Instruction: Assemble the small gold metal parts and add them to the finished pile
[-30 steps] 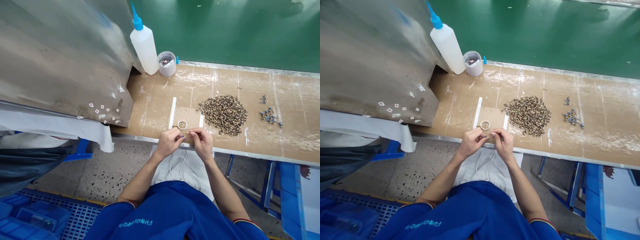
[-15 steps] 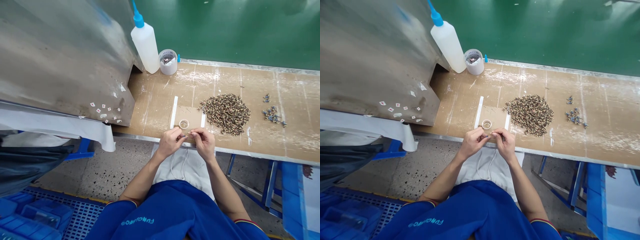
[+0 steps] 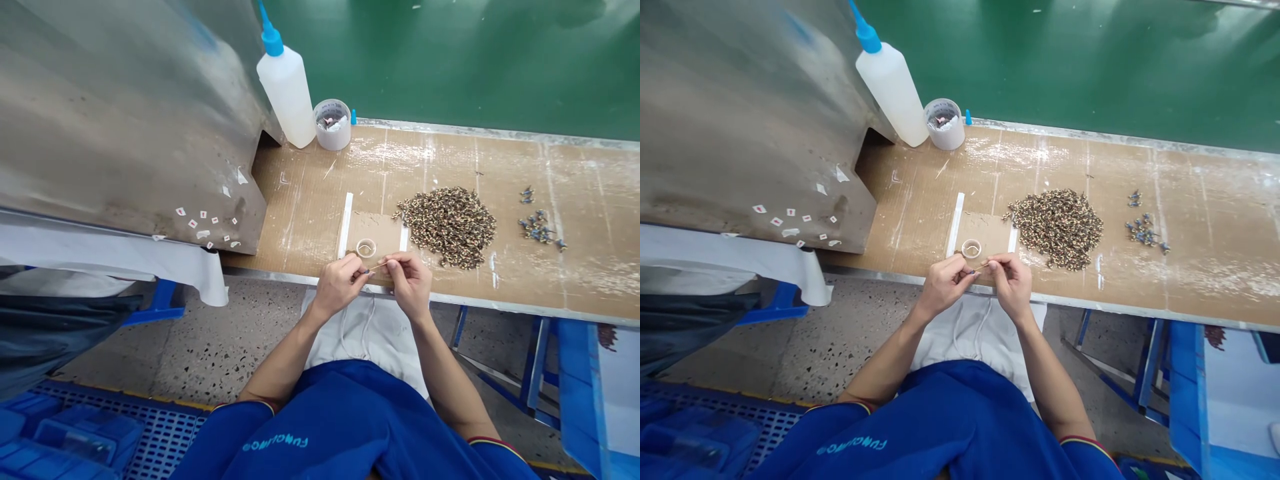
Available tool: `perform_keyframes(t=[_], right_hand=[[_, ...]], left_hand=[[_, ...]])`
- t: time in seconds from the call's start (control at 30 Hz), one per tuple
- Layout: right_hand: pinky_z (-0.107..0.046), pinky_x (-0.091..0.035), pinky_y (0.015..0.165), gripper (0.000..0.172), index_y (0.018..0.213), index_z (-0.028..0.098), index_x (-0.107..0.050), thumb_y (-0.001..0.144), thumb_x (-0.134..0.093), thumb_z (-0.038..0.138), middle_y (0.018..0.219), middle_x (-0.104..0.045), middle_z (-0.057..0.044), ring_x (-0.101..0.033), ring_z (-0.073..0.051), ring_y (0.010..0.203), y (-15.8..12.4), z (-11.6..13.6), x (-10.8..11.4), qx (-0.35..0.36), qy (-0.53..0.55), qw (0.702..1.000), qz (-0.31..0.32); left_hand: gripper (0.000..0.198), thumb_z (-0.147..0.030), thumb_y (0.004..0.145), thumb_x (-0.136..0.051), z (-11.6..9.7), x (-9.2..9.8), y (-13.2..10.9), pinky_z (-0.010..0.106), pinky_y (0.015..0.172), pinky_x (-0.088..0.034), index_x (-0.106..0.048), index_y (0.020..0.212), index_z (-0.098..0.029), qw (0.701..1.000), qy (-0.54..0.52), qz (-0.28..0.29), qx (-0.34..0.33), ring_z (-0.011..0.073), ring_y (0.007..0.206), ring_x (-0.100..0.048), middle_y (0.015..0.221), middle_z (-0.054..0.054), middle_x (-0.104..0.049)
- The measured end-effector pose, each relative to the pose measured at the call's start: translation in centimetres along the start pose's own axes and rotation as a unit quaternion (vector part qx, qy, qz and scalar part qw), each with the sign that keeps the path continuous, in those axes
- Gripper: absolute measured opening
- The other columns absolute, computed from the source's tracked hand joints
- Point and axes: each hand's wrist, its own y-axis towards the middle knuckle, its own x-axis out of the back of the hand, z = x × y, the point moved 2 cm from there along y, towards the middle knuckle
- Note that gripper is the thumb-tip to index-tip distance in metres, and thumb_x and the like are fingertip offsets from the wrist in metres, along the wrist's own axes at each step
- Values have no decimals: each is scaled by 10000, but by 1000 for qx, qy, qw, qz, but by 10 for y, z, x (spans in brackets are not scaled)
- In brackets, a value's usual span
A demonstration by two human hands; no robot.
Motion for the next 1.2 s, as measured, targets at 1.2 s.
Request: perform_keyframes(t=[1.2], right_hand=[[-455, -482, 882, 140, 994, 225, -694, 970, -568, 280, 1018, -685, -102, -620, -264, 978, -5, 4, 85, 147, -396, 898, -127]], left_hand=[[338, -383, 927, -687, 3, 15, 3, 208, 475, -348, -640, 689, -148, 984, -170, -10, -42, 81, 536, -473, 658, 10, -606]])
